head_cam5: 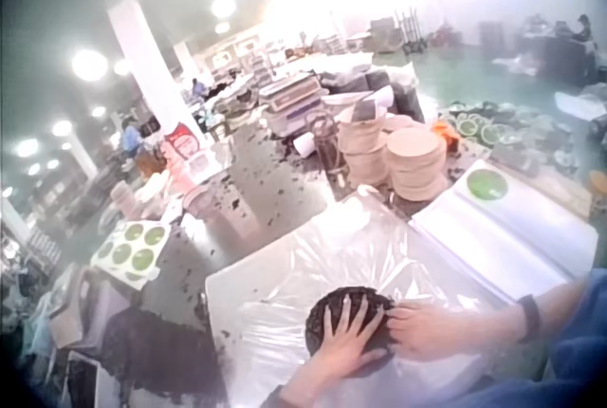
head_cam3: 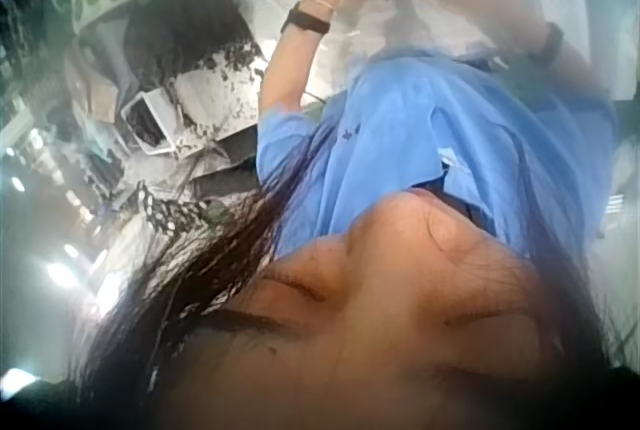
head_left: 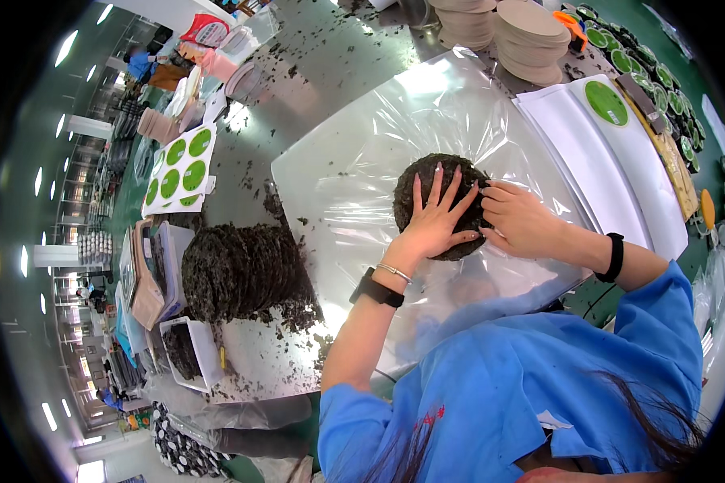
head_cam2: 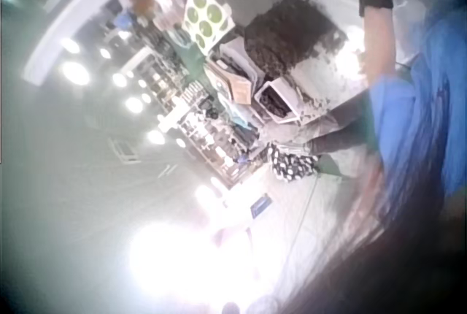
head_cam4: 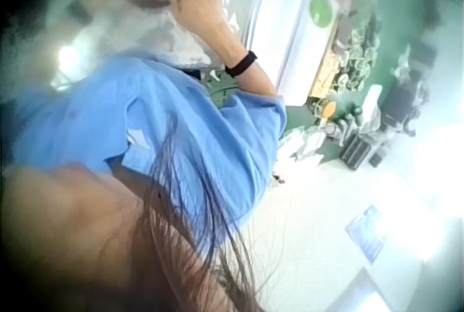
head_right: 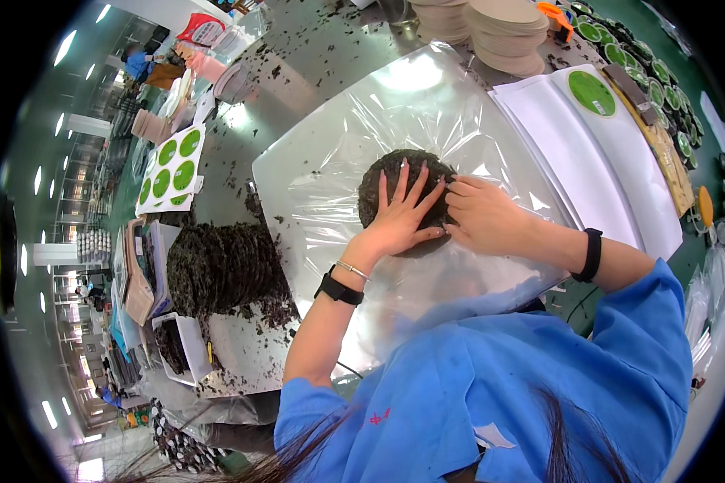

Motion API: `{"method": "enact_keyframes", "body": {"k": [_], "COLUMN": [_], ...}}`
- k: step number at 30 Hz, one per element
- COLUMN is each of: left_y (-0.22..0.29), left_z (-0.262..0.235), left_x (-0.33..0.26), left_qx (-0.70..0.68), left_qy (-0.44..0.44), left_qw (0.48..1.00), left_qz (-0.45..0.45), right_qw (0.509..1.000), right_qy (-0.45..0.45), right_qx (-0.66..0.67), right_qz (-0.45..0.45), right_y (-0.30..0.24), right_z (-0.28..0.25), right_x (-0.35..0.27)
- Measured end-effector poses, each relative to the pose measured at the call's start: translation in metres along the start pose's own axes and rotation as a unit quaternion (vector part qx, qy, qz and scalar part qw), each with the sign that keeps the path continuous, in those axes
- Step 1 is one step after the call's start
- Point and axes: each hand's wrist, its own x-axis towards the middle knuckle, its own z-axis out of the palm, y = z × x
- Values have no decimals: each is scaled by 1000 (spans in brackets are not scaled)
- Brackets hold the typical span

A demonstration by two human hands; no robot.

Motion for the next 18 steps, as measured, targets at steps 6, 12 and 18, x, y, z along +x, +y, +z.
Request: {"method": "enact_keyframes", "body": {"k": [6,12,18], "left_y": [-8,-9,6], "left_z": [12,11,-41], "left_x": [11,13,-22], "left_qx": [10,10,22], "left_qy": [-65,-73,-20], "left_qw": [998,997,999], "left_qz": [-15,-24,-44], "right_qw": [999,998,824], "right_qy": [-24,-9,-220], "right_qx": [-37,67,519], "right_qz": [-15,2,-54], "right_y": [1,0,-47], "right_z": [10,4,-62], "right_x": [3,0,-66]}}
